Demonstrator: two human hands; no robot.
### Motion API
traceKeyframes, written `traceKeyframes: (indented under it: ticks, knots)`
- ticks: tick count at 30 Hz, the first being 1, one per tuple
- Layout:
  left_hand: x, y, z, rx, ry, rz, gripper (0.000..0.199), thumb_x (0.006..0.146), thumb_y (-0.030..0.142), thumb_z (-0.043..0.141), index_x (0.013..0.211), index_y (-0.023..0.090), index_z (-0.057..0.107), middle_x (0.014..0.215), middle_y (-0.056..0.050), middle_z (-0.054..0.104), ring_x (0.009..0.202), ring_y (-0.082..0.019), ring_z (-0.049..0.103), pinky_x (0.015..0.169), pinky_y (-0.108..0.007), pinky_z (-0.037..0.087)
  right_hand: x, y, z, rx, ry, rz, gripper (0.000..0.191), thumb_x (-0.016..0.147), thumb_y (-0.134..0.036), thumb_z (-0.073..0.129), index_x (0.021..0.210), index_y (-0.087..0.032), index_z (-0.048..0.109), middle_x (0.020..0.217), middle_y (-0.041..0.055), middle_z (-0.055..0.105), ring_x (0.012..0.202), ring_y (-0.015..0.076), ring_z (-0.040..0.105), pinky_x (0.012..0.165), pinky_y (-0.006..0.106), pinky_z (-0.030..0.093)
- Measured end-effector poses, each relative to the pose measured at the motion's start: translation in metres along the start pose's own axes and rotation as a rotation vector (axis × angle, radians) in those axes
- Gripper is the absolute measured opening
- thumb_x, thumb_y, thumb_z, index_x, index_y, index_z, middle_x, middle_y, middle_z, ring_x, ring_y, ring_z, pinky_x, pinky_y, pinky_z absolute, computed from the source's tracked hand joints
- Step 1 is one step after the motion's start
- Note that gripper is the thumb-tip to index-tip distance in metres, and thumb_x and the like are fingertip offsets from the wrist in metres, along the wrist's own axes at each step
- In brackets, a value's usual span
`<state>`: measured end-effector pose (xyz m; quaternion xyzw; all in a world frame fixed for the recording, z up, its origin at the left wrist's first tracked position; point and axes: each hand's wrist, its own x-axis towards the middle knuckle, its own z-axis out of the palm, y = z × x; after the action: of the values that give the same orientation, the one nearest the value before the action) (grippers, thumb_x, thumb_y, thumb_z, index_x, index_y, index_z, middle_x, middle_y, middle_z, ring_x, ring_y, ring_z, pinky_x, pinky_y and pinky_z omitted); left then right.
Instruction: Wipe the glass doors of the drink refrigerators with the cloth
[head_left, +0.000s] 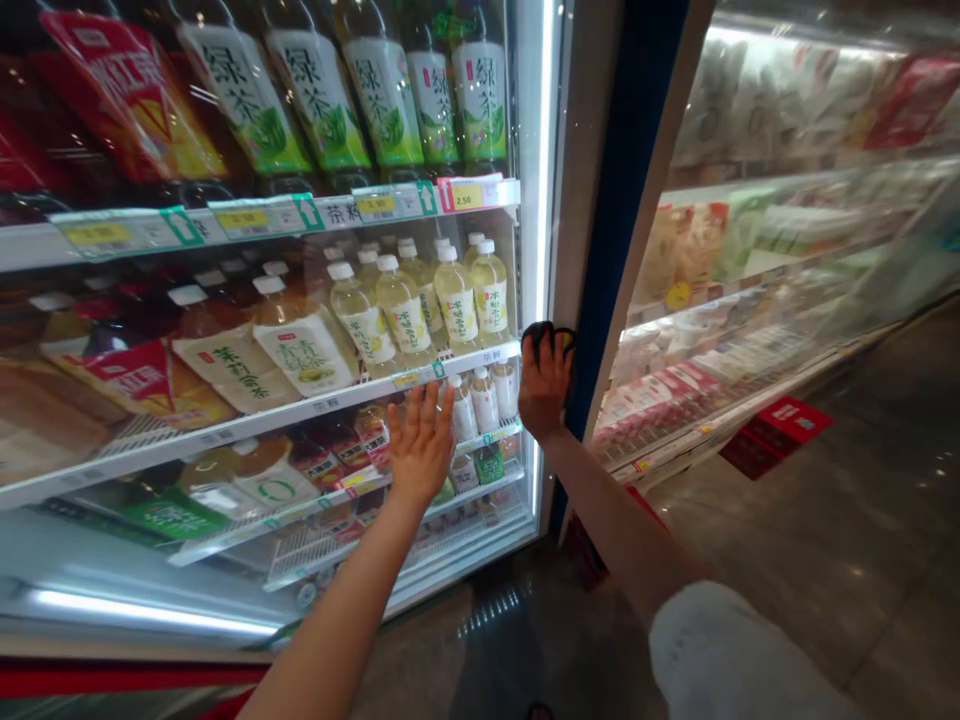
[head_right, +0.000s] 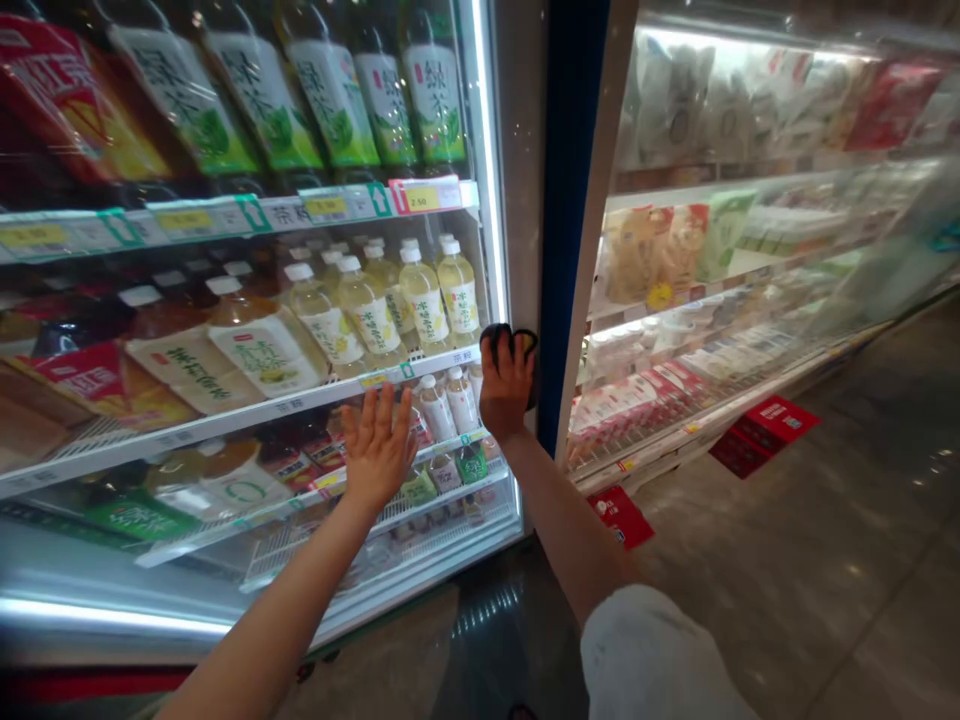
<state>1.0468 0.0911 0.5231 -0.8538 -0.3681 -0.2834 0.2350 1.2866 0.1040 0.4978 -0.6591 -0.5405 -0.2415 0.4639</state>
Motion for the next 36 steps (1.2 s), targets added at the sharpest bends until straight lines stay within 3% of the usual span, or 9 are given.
traceKeyframes:
  ticks: [6,10,14,17,22,25,29,32,36]
  knots:
    - [-0.017,-0.003,0.01,0.041,0.033,0.023,0.088,0.093,0.012,0.054,0.165,0.028,0.006,0.17,-0.007,0.012,0.157,-0.022,-0.003,0.129,-0.053,-0.007,-0.057,0.031,-0.006,0.063,-0.303,-0.403,0.049,0.096,-0.008,0.049,0.132,-0.033,0.069,0.143,0.0061,0.065,0.143,0.0269,0.048,0.122,0.054,0.032]
    - [-0.027,-0.008,0.008,0.073,0.032,0.014,0.087,0.093,0.01,0.053,0.165,0.028,0.006,0.17,-0.007,0.012,0.157,-0.024,0.001,0.129,-0.056,-0.006,-0.022,0.039,-0.014,0.007,-0.134,-0.131,0.053,0.098,-0.009,0.041,0.146,-0.022,0.059,0.154,0.0146,0.053,0.151,0.0321,0.036,0.122,0.058,0.03]
    - [-0.032,-0.01,0.008,0.127,0.071,0.015,0.087,0.093,0.007,0.051,0.165,0.026,0.007,0.169,-0.007,0.011,0.158,-0.022,0.0,0.13,-0.054,-0.006,0.01,-0.005,-0.004,-0.03,0.039,0.0,0.054,0.1,-0.016,0.041,0.153,-0.023,0.05,0.163,0.0146,0.041,0.155,0.0354,0.026,0.122,0.063,0.024]
    - [-0.038,-0.012,0.01,0.159,0.082,0.027,0.087,0.093,0.007,0.052,0.165,0.026,0.007,0.17,-0.006,0.011,0.158,-0.022,0.0,0.131,-0.052,-0.005,-0.028,-0.019,0.007,-0.028,-0.037,-0.222,0.046,0.099,-0.018,0.05,0.142,-0.028,0.062,0.153,0.0116,0.055,0.149,0.0342,0.037,0.123,0.06,0.023]
    - [-0.059,-0.02,0.007,0.135,0.023,0.013,0.09,0.091,0.002,0.05,0.165,0.031,0.006,0.17,-0.004,0.011,0.158,-0.019,0.0,0.13,-0.049,-0.005,-0.096,0.025,0.004,0.028,-0.286,-0.55,0.046,0.093,-0.008,0.054,0.127,-0.034,0.072,0.138,0.0033,0.068,0.138,0.0259,0.052,0.124,0.053,0.024]
    - [-0.073,-0.023,0.003,0.11,-0.044,-0.035,0.093,0.09,0.001,0.051,0.164,0.032,0.005,0.17,-0.005,0.01,0.158,-0.022,-0.001,0.13,-0.052,-0.003,-0.08,0.024,0.001,0.013,-0.227,-0.346,0.051,0.095,-0.009,0.047,0.141,-0.026,0.063,0.15,0.0115,0.057,0.148,0.0315,0.04,0.123,0.06,0.025]
    - [-0.082,-0.021,0.0,0.128,-0.095,-0.071,0.091,0.09,0.002,0.051,0.164,0.031,0.005,0.17,-0.006,0.01,0.158,-0.024,0.001,0.13,-0.055,0.0,-0.055,-0.041,0.012,0.035,-0.046,-0.085,0.049,0.1,-0.016,0.041,0.147,-0.017,0.056,0.158,0.0217,0.044,0.154,0.0415,0.025,0.117,0.071,0.023]
    - [-0.086,-0.019,-0.002,0.133,-0.145,-0.097,0.09,0.091,0.002,0.05,0.163,0.032,0.005,0.17,-0.006,0.009,0.158,-0.026,0.004,0.13,-0.057,0.0,-0.076,-0.072,0.021,0.095,-0.076,-0.243,0.046,0.099,-0.017,0.047,0.143,-0.023,0.06,0.154,0.0154,0.052,0.153,0.0367,0.03,0.121,0.068,0.019]
    - [-0.099,-0.026,-0.014,0.145,-0.209,-0.151,0.09,0.091,0.003,0.05,0.163,0.033,0.007,0.17,-0.005,0.007,0.158,-0.026,0.005,0.13,-0.057,0.001,-0.115,-0.044,0.019,0.17,-0.255,-0.598,0.05,0.094,-0.009,0.051,0.135,-0.032,0.066,0.145,0.0033,0.063,0.146,0.0251,0.043,0.127,0.057,0.018]
